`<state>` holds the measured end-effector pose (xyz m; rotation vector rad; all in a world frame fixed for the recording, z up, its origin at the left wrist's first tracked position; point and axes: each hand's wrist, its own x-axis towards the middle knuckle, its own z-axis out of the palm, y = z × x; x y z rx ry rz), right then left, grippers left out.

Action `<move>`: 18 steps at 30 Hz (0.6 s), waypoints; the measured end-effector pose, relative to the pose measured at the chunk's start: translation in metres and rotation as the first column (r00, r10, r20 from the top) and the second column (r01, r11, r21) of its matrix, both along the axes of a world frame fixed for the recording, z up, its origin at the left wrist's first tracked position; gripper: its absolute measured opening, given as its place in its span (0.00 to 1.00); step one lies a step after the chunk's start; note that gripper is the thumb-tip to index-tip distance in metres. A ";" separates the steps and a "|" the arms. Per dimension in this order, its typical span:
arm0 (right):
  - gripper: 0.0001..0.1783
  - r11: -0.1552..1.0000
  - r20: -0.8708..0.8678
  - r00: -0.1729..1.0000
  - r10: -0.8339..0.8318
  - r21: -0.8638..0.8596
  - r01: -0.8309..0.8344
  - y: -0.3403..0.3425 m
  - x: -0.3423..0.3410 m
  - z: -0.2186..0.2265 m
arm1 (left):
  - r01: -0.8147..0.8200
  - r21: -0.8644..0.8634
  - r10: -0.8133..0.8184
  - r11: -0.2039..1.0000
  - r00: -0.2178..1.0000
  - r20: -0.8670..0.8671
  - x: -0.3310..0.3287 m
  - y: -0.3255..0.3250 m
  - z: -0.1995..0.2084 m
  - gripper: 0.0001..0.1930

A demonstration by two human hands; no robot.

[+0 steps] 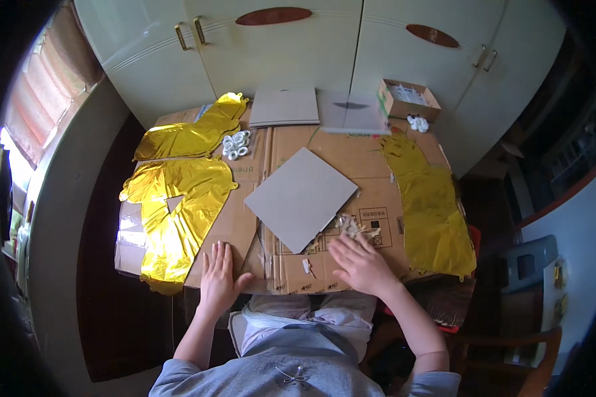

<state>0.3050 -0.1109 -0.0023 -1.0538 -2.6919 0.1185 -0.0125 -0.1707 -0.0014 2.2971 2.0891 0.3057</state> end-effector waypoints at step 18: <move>0.22 0.960 -0.289 0.920 -0.265 0.013 0.281 0.034 0.029 0.000 | 0.586 0.126 -0.599 0.800 0.788 0.139 0.102 0.041 0.006 0.34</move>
